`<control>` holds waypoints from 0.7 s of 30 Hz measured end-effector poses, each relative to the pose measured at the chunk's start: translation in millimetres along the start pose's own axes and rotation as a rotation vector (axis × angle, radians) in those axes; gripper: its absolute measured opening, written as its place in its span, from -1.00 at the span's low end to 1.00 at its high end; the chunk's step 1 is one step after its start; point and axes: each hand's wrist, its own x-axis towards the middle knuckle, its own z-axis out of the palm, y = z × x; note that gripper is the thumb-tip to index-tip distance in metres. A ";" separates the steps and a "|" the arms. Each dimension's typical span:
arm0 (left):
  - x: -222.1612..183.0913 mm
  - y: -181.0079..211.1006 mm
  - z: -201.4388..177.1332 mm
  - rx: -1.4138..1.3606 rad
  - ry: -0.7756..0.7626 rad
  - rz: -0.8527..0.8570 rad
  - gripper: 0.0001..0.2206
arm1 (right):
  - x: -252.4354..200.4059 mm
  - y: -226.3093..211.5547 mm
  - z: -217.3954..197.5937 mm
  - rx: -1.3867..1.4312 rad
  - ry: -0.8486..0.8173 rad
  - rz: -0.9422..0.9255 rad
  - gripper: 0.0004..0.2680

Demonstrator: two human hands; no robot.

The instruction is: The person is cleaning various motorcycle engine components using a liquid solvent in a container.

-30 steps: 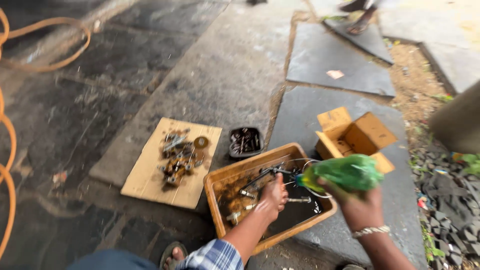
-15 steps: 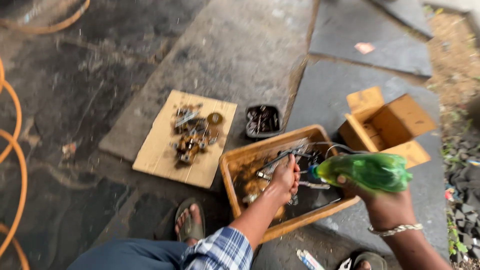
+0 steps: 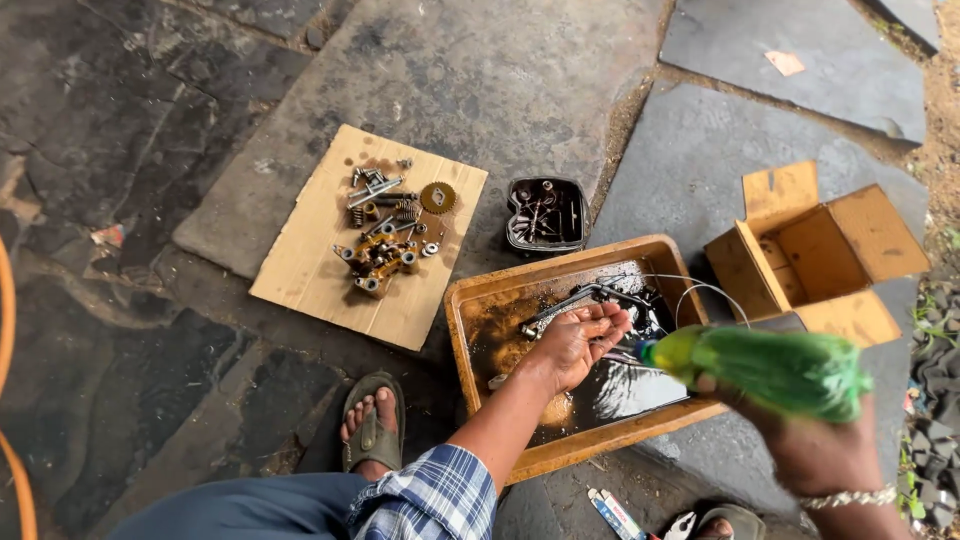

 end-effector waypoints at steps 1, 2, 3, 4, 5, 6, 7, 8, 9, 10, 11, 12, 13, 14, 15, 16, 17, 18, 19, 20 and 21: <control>2.4 -2.5 0.2 0.007 0.011 0.007 -0.85 | 0.3 2.9 1.4 -0.123 0.004 0.033 -0.70; 4.0 -4.9 0.3 0.017 0.022 0.011 -0.86 | -0.7 5.9 2.9 -0.243 0.011 0.069 -0.69; 5.9 -7.5 -0.8 0.014 0.024 0.006 -0.86 | 0.7 10.1 3.0 -0.246 0.009 0.074 -0.69; 8.4 -10.5 -1.9 0.000 0.046 0.000 -0.83 | 2.8 14.8 3.0 -0.182 0.027 0.022 -0.71; 10.8 -13.4 -2.5 -0.014 0.068 -0.005 -0.79 | 4.7 19.0 2.6 -0.117 0.044 -0.029 -0.72; 12.2 -15.0 -2.2 -0.019 0.070 -0.006 -0.79 | 7.1 22.6 2.2 -0.121 0.040 -0.027 -0.72; 13.4 -16.7 -1.2 -0.024 0.085 -0.001 -0.79 | 9.4 26.0 1.1 -0.079 0.034 -0.027 -0.70; 15.0 -17.6 -1.5 -0.025 0.097 0.002 -0.78 | 10.7 30.6 1.4 -0.034 0.033 -0.027 -0.68; 15.4 -18.1 -2.3 -0.024 0.097 0.001 -0.78 | 10.8 30.5 0.9 -0.034 0.034 -0.027 -0.68; 16.4 -17.6 -2.8 -0.024 0.086 0.000 -0.80 | 10.8 30.2 0.6 -0.102 0.043 0.015 -0.68; 17.4 -17.3 -3.5 -0.024 0.075 -0.002 -0.82 | 10.8 30.1 0.4 -0.171 0.052 0.057 -0.68; 13.9 -12.7 2.3 -0.024 0.075 -0.007 -0.82 | 11.8 30.4 -0.5 -0.171 0.053 0.062 -0.68; 10.2 -8.3 7.7 -0.006 0.073 -0.023 -0.82 | 12.4 30.8 -1.0 -0.284 0.030 0.074 -0.66; 7.0 -3.9 13.4 0.011 0.070 -0.037 -0.81 | 13.6 31.1 -1.9 -0.397 0.006 0.084 -0.63; 7.5 -5.9 13.0 0.009 0.070 -0.040 -0.81 | 12.7 28.9 -2.8 -0.399 0.006 0.087 -0.63; 8.3 -6.1 12.5 0.007 0.062 -0.040 -0.81 | 11.8 26.2 -3.1 -0.300 0.002 0.056 -0.65; 8.6 -6.0 12.1 0.005 0.053 -0.040 -0.81 | 10.8 23.0 -3.2 -0.201 0.000 0.025 -0.67; 5.8 -3.4 17.2 0.005 0.050 -0.042 -0.81 | 11.0 28.3 -7.4 -0.203 0.003 0.025 -0.67; 2.7 -0.9 22.2 0.010 0.060 -0.057 -0.80 | 10.9 33.6 -11.5 -0.177 0.037 0.006 -0.68; 0.3 1.1 27.0 0.015 0.072 -0.067 -0.79 | 11.9 39.9 -16.0 -0.151 0.068 -0.016 -0.69; 10.8 -11.4 13.1 0.013 0.071 -0.066 -0.79 | 10.2 36.2 -16.2 -0.153 0.067 -0.018 -0.69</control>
